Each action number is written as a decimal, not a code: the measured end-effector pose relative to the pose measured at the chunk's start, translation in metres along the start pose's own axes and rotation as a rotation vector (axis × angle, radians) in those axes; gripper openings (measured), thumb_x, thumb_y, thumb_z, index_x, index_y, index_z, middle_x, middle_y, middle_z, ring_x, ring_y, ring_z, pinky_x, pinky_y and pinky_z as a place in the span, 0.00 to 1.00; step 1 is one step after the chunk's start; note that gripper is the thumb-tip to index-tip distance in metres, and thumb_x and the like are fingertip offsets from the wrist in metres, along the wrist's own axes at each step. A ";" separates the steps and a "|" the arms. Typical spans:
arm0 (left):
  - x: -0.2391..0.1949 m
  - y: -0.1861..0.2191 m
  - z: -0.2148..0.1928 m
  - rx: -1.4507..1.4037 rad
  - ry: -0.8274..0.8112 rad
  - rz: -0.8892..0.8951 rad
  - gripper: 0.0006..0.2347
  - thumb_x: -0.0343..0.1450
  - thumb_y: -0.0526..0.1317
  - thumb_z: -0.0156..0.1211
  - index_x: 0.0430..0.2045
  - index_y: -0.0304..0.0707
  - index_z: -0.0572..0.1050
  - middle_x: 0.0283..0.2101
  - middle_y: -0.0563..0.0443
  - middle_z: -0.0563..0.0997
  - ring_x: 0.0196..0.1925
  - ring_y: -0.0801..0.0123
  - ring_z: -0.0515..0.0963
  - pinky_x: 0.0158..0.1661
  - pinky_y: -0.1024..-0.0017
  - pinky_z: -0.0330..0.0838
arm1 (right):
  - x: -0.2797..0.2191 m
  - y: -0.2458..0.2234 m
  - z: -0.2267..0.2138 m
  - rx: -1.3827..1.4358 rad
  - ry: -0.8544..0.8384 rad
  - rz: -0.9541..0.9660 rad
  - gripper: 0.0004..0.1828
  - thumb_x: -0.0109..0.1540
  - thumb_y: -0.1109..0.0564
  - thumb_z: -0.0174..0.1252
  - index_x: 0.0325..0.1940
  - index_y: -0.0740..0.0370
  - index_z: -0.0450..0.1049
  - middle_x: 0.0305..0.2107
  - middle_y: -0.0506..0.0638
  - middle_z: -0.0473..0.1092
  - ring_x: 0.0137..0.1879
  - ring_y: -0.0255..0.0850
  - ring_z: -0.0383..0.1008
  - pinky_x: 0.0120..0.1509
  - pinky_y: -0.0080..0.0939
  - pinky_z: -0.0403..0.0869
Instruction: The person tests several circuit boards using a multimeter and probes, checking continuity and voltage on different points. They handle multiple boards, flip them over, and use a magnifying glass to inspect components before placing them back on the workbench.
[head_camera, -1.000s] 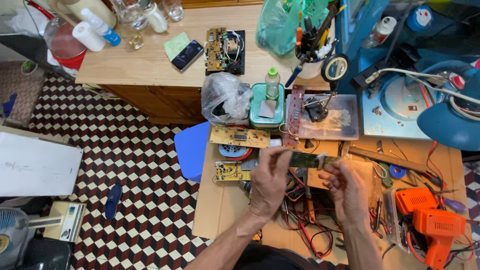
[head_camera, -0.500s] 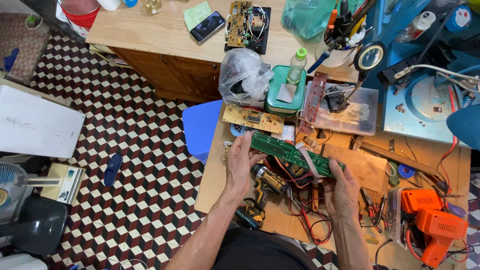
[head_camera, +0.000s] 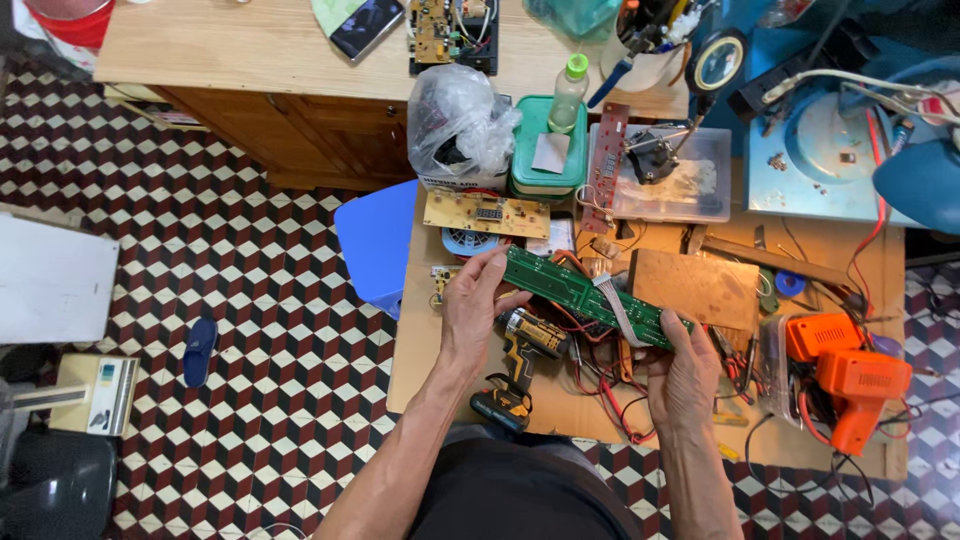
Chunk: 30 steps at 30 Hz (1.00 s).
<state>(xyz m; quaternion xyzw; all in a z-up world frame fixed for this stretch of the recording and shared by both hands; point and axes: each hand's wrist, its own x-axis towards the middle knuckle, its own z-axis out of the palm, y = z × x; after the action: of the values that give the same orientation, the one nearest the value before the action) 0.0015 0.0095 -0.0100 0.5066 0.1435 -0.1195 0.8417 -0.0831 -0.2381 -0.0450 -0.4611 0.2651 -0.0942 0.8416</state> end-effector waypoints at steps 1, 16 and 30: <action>0.001 -0.002 -0.002 0.010 -0.011 -0.005 0.17 0.76 0.43 0.53 0.54 0.30 0.74 0.46 0.49 0.83 0.45 0.71 0.84 0.43 0.72 0.83 | -0.006 -0.002 0.001 0.008 0.007 -0.018 0.10 0.68 0.57 0.60 0.49 0.66 0.74 0.36 0.51 0.76 0.37 0.39 0.78 0.35 0.37 0.76; 0.016 -0.045 -0.017 -0.299 -0.179 -0.271 0.11 0.73 0.41 0.62 0.47 0.41 0.75 0.42 0.54 0.82 0.44 0.72 0.80 0.47 0.68 0.75 | -0.082 0.043 -0.009 0.057 0.235 0.150 0.10 0.67 0.54 0.57 0.43 0.65 0.75 0.34 0.52 0.77 0.37 0.39 0.76 0.41 0.37 0.77; 0.035 -0.028 0.016 -0.365 -0.120 -0.099 0.11 0.71 0.38 0.67 0.43 0.37 0.73 0.37 0.52 0.80 0.40 0.67 0.82 0.46 0.64 0.79 | -0.056 0.027 -0.003 -0.004 -0.138 0.512 0.17 0.67 0.52 0.56 0.49 0.71 0.75 0.38 0.54 0.78 0.42 0.41 0.81 0.47 0.40 0.82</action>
<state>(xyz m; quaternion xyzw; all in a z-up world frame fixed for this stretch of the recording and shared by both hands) 0.0261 -0.0189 -0.0382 0.3299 0.1370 -0.1628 0.9197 -0.1342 -0.2024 -0.0481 -0.3858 0.3152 0.1541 0.8532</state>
